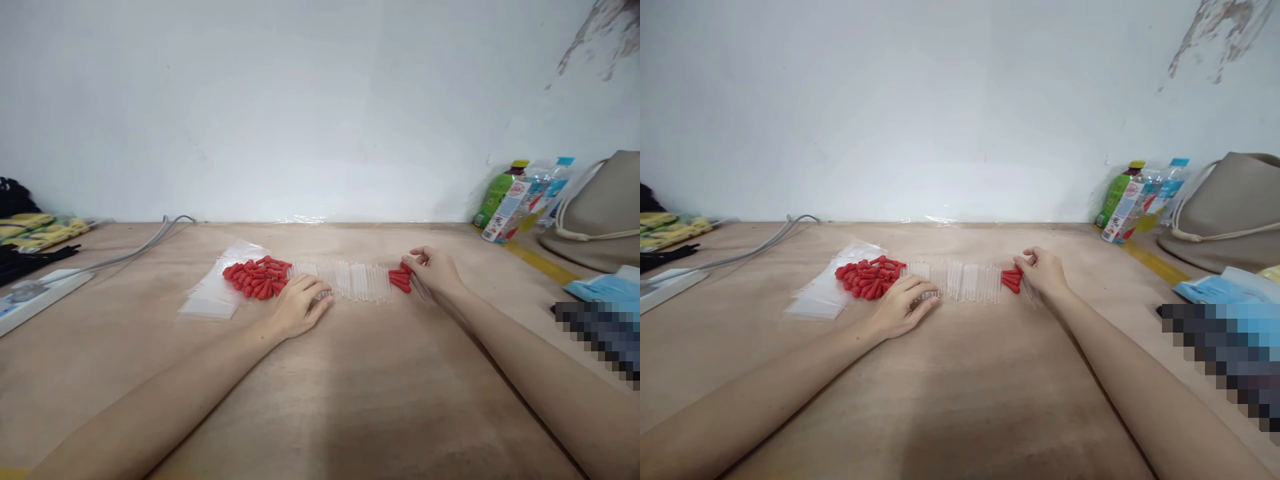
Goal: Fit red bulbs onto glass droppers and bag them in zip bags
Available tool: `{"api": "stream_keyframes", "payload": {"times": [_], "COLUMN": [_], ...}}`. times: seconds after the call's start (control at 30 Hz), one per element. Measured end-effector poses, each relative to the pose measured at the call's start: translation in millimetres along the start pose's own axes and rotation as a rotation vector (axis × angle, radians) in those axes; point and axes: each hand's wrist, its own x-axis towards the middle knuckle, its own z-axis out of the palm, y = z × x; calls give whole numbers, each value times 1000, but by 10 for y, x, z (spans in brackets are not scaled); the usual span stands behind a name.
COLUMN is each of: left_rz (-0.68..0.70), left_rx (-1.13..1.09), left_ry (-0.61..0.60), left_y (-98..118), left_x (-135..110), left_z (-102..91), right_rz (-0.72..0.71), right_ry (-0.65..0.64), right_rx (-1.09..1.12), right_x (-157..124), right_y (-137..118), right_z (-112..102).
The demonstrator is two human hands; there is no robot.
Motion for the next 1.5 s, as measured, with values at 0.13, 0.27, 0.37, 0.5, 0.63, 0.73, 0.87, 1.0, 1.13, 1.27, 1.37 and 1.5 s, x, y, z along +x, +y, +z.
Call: {"api": "stream_keyframes", "payload": {"times": [0.13, 0.27, 0.37, 0.5, 0.63, 0.73, 0.87, 1.0, 1.13, 1.27, 1.37, 1.5], "left_rz": [-8, -9, -9, -15, -14, -22, -64, -176, -300, -443, -500, -540], "left_rx": [13, 19, 20, 28, 35, 41, 76, 143, 216, 276, 293, 321], "left_ry": [-11, -12, -3, -9, -26, -26, 19, 79, 75, -21, -76, -123], "left_y": [5, -1, -5, 5, 15, 5, -20, -28, -12, -10, -3, 57], "left_x": [3, 0, -3, 3, 8, 0, 11, 126, 353, 580, 690, 796], "left_z": [-3, 2, 8, 3, -4, 1, 17, 68, 189, 334, 404, 417], "right_rz": [-138, -382, -486, -506, -433, -398, -371, -350, -525, -749, -769, -759], "right_ry": [-21, -119, -158, -159, -145, -127, -65, -4, 20, -51, -64, -61], "right_rx": [-55, -156, -228, -235, -167, -125, -63, 34, 105, 78, 65, 49], "right_x": [10, 16, 13, 10, -2, -6, -12, -176, -543, -809, -848, -828], "right_y": [-9, 3, 25, 45, 46, 36, -42, -296, -620, -777, -788, -787], "right_z": [-51, -61, -26, 28, 63, 59, 28, 67, 184, 248, 247, 241]}}
